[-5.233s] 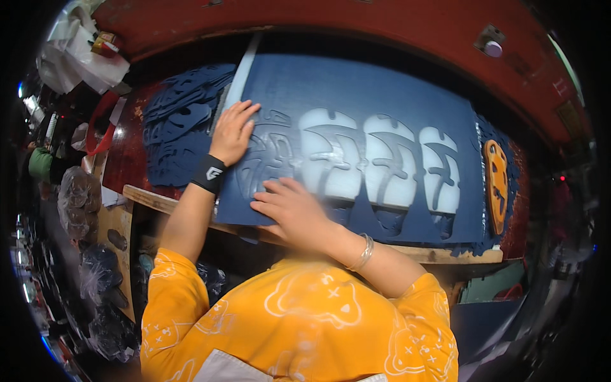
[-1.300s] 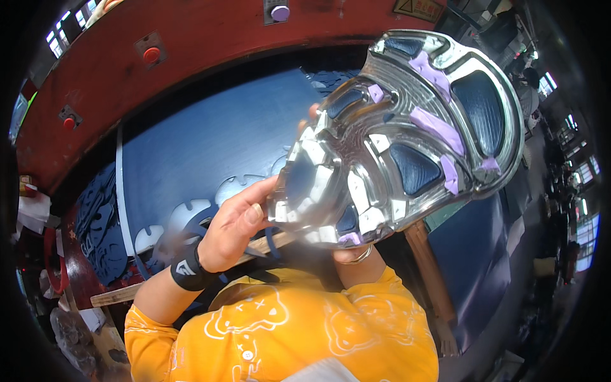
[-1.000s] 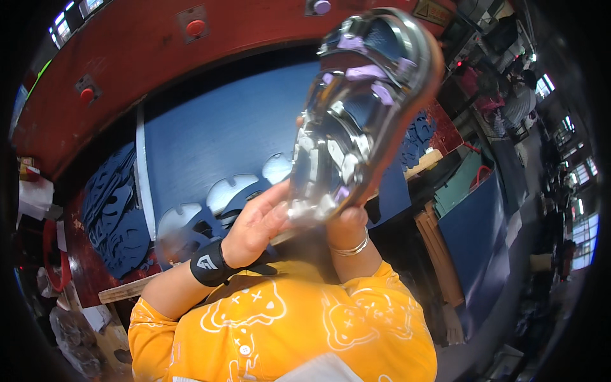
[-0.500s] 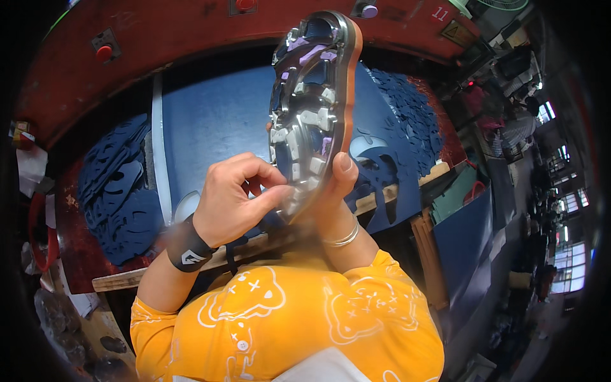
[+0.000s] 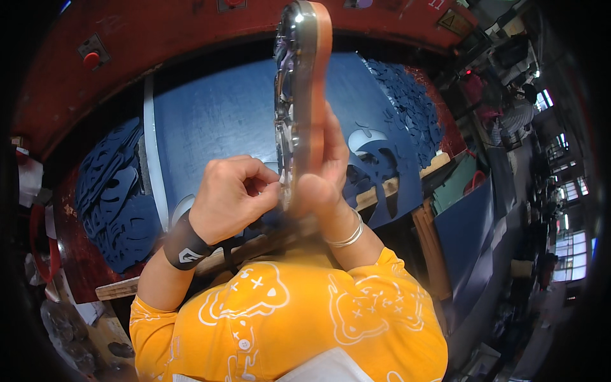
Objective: The person repeatedly places a blue rubber sheet onto a red industrial press, uses a wooden squeegee to press it, and removes cut-out shapes from the sheet. The person stacks the cut-out shapes and continues the cycle with additional sheets.
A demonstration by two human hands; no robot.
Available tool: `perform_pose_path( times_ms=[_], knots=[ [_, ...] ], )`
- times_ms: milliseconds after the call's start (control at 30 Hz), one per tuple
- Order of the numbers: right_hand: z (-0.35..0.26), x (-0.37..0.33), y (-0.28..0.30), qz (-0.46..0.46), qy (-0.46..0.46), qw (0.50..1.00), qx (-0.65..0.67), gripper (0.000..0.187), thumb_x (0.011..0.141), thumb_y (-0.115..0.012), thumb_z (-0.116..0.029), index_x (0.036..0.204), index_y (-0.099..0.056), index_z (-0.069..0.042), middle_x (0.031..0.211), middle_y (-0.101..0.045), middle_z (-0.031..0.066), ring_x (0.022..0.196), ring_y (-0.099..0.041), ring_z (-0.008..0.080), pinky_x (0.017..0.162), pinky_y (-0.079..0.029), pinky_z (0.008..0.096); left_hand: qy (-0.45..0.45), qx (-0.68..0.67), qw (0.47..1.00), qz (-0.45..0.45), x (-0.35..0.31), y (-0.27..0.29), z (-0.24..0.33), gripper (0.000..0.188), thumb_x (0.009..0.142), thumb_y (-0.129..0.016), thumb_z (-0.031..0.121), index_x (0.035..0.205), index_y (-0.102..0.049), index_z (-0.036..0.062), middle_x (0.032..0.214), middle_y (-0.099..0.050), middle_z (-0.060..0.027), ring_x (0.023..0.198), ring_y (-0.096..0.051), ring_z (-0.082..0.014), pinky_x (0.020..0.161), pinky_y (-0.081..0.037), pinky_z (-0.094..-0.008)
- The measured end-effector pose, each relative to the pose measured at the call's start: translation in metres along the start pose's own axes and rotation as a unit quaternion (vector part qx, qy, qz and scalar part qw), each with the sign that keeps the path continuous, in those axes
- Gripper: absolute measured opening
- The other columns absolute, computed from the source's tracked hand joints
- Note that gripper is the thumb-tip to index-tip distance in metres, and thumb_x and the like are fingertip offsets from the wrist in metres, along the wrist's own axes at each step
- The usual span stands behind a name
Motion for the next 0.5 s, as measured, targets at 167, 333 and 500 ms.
perform_pose_path(
  times_ms=[167, 333, 500],
  knots=[
    [0.004, 0.003, -0.009, -0.04, -0.071, 0.991, 0.109, 0.098, 0.073, -0.072, -0.053, 0.144, -0.029, -0.001, 0.132, -0.044, 0.0207, 0.116, -0.05, 0.0325, 0.091, -0.05, 0.0413, -0.038, 0.075, 0.996, 0.032, 0.0, 0.043, 0.004, 0.008, 0.073, -0.067, 0.012, 0.073, -0.069, 0.005, 0.07, -0.067, -0.0128, 0.063, -0.066, -0.0285, 0.061, -0.054, -0.0355],
    [-0.001, 0.009, -0.01, -0.025, -0.142, 0.936, 0.321, 0.091, 0.08, -0.065, -0.052, 0.147, -0.026, -0.004, 0.145, -0.03, 0.0292, 0.133, -0.03, 0.0513, 0.105, -0.038, 0.0597, 0.002, 0.022, 0.921, -0.388, -0.071, 0.024, -0.022, 0.019, 0.073, -0.083, 0.022, 0.075, -0.072, 0.0062, 0.066, -0.065, -0.0043, 0.054, -0.059, -0.0151, 0.053, -0.047, -0.0247],
    [-0.001, 0.014, -0.014, -0.043, -0.211, 0.925, 0.313, 0.089, 0.081, -0.062, -0.054, 0.147, -0.028, -0.006, 0.147, -0.029, 0.0277, 0.135, -0.026, 0.0523, 0.107, -0.035, 0.0613, 0.014, 0.269, 0.961, 0.06, -0.075, 0.102, -0.084, 0.034, 0.072, -0.075, 0.017, 0.103, -0.066, 0.0041, 0.105, -0.064, -0.0151, 0.1, -0.059, -0.0333, 0.087, -0.048, -0.0385]
  ],
)
Point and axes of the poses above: each hand's wrist, its own x-axis towards the middle knuckle, its own y-axis out of the back of the hand, z = x × y, the point moved 8 cm from there along x, towards the middle knuckle
